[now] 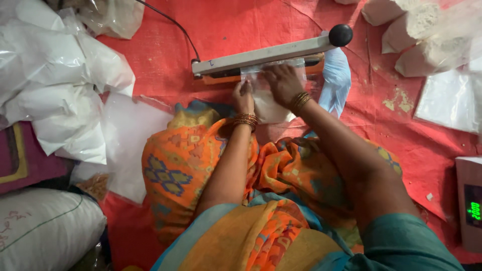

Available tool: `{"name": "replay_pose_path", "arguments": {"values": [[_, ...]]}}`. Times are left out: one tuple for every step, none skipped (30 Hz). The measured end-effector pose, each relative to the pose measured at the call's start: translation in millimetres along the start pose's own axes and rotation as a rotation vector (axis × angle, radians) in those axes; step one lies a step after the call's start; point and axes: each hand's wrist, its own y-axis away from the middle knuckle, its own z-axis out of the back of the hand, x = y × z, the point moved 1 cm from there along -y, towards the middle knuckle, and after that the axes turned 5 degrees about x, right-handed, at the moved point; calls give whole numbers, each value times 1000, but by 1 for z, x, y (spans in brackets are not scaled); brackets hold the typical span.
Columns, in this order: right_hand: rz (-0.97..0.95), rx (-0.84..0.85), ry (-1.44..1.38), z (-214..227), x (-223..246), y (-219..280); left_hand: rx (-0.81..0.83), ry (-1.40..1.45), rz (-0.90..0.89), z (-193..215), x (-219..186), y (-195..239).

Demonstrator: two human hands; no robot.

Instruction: The person sits on a red floor covering and repeatedly fills small plastic bags with a white powder, seals them using a handheld heat sealer, and places the sealed bags aside. A digital scale and stacks of empty bags are visible nearby.

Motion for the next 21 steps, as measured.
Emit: {"name": "replay_pose_path", "arguments": {"values": [[19, 6, 23, 0, 11, -2, 6, -91, -3, 1, -2, 1], [37, 13, 45, 1, 20, -3, 11, -183, -7, 2, -4, 3], [41, 44, 14, 2, 26, -1, 26, -100, -22, 1, -6, 3], [44, 76, -18, 2, 32, 0, 41, -17, -36, 0, -7, 3], [47, 107, -51, 2, 35, 3, 56, 65, -50, 0, -7, 4], [29, 115, -16, 2, 35, 6, 57, 97, -20, -1, -7, 6], [13, 119, 19, 3, 33, 9, 59, 130, 7, -1, -7, 6], [-4, 123, 54, 3, 30, 14, 60, 162, 33, -1, -7, 7], [-54, 142, 84, 3, 23, 21, 43, 86, 34, 0, -7, 8], [-105, 161, 114, 2, 16, 30, 25, 10, 34, 3, -7, 11], [-158, 178, 147, 3, 6, 40, 9, -63, 33, 3, -8, 12], [-232, 217, 110, 4, -7, 50, 19, -70, 17, 3, -10, 14], [-306, 255, 70, 5, -19, 61, 28, -80, 1, 5, -12, 17], [-380, 291, 29, 6, -32, 72, 37, -89, -16, 6, -16, 22], [-422, 271, -66, 8, -44, 83, 81, -145, 3, 8, -21, 26], [-461, 250, -162, 12, -55, 94, 125, -201, 21, 11, -26, 32], [-495, 228, -261, 12, -62, 100, 166, -260, 37, 14, -33, 38], [-545, 92, -424, 13, -67, 105, 200, -300, 24, 17, -42, 42], [-591, -42, -587, 16, -69, 113, 234, -340, 14, 19, -51, 50], [-630, -178, -751, 18, -69, 120, 266, -380, 4, 21, -63, 57], [-577, -181, -830, 19, -66, 125, 312, -488, 0, 25, -75, 67]]}}
